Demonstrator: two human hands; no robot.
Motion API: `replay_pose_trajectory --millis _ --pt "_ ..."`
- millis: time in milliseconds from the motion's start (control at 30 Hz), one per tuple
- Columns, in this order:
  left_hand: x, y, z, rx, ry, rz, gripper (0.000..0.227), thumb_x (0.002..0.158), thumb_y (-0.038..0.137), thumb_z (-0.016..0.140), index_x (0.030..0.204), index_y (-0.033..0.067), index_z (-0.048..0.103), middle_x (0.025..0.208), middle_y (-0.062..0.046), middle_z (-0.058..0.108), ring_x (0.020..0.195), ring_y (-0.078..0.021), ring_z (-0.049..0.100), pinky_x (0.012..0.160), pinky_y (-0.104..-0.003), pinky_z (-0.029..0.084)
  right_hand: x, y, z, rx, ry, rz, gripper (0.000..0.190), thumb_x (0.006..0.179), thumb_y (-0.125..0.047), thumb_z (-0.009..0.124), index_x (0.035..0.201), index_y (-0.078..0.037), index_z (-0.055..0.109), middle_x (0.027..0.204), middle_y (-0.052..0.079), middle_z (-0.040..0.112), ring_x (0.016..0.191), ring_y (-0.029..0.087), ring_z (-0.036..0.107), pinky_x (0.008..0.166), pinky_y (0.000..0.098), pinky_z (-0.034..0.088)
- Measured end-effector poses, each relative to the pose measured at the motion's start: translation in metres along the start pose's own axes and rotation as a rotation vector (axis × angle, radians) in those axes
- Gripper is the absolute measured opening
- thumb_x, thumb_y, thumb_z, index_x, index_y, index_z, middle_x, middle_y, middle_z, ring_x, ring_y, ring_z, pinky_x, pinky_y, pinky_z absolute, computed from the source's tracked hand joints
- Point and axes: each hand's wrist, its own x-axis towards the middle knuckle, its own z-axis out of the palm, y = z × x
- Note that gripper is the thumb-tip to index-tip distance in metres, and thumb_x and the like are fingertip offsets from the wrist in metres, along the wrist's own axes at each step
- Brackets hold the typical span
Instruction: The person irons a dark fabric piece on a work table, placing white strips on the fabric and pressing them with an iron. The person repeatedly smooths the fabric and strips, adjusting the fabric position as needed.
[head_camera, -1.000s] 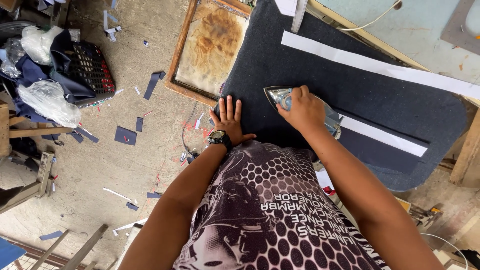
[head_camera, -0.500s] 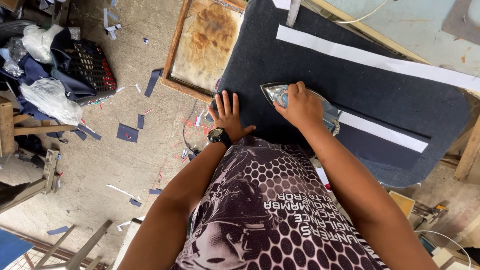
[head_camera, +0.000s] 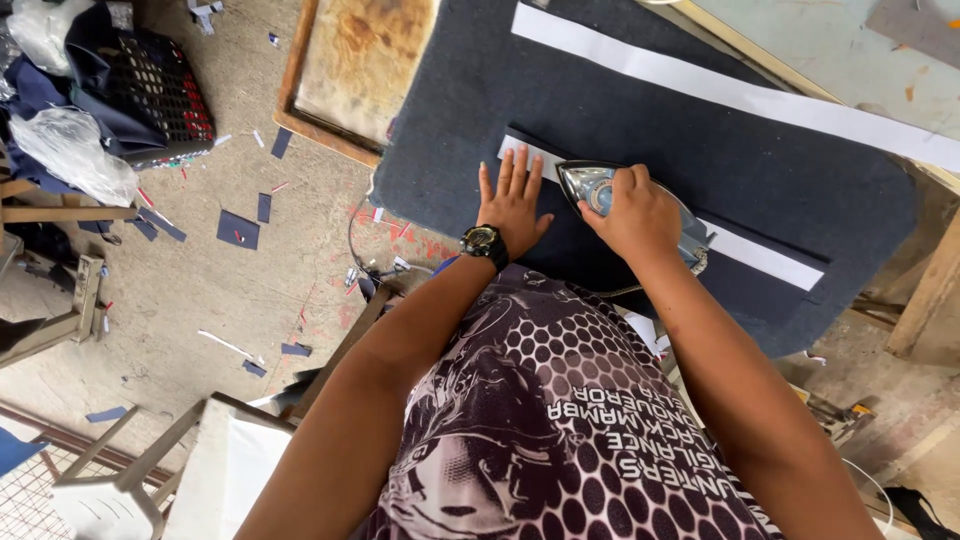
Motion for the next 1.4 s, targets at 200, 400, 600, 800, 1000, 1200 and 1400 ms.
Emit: replay_pose_trajectory --millis 200,400,600,800,1000,1200,1400 --pt "0.014 0.052 0.019 -0.014 -0.027 -0.045 0.095 0.104 0.063 0.051 0.167 0.0164 -0.004 0.171 -0.014 -0.012 0.157 -0.0351 -0.013 0.122 -0.069 -0.005 -0.038 0.053 -0.003 -0.051 0.006 0.001 0.058 0.072 -0.062 0.079 0.092 -0.011 0.057 0.092 0.002 0.058 0.060 0.017 0.069 0.055 0.0294 0.056" --pt "0.027 0.083 0.025 -0.074 0.012 -0.230 0.094 0.106 0.068 0.044 0.167 0.0160 -0.006 0.172 -0.014 -0.011 0.158 -0.0341 -0.012 0.122 -0.070 -0.006 -0.076 0.100 -0.009 -0.049 -0.022 0.028 0.059 0.073 -0.063 0.078 0.092 -0.011 0.059 0.092 0.003 0.059 0.060 0.018 0.069 0.056 0.0299 0.056" --pt "0.035 0.100 0.029 -0.164 0.068 -0.375 0.097 0.105 0.073 0.040 0.166 0.0141 -0.006 0.172 -0.014 -0.009 0.158 -0.0340 -0.011 0.123 -0.068 -0.005 -0.108 0.142 -0.009 -0.085 -0.052 0.047 0.058 0.079 -0.065 0.075 0.093 -0.011 0.058 0.093 0.002 0.058 0.059 0.017 0.069 0.055 0.0282 0.056" --pt "0.043 0.101 0.027 -0.051 0.181 -0.476 0.095 0.101 0.079 0.025 0.164 0.0111 0.003 0.172 -0.008 0.003 0.159 -0.0286 0.003 0.124 -0.064 0.006 -0.117 0.155 -0.001 -0.083 -0.174 0.067 0.061 0.088 -0.067 0.077 0.096 -0.009 0.058 0.094 0.003 0.058 0.058 0.017 0.060 0.040 0.0318 0.045" --pt "0.041 0.085 0.021 -0.084 0.170 -0.527 0.098 0.101 0.080 0.026 0.164 0.0095 0.000 0.172 -0.011 0.000 0.159 -0.0288 -0.001 0.123 -0.066 0.004 -0.105 0.143 0.004 -0.091 -0.117 0.040 0.060 0.088 -0.067 0.077 0.095 -0.011 0.057 0.090 0.002 0.057 0.057 0.016 0.058 0.040 0.0304 0.043" --pt "0.049 0.057 0.038 -0.156 0.295 -0.608 0.101 0.101 0.079 0.034 0.164 0.0065 0.002 0.171 -0.016 0.002 0.158 -0.0343 0.000 0.125 -0.062 0.006 -0.084 0.127 0.002 -0.087 -0.079 -0.006 0.057 0.087 -0.068 0.078 0.091 -0.015 0.056 0.087 -0.001 0.055 0.057 0.011 0.055 0.039 0.0272 0.041" --pt "0.053 0.031 0.034 -0.289 0.361 -0.633 0.090 0.103 0.058 0.053 0.161 0.0037 0.012 0.169 -0.016 0.018 0.157 -0.0348 0.012 0.123 -0.062 0.015 -0.069 0.114 0.007 -0.092 -0.011 -0.052 0.059 0.085 -0.067 0.080 0.090 -0.014 0.055 0.087 0.000 0.056 0.058 0.012 0.056 0.040 0.0271 0.042"
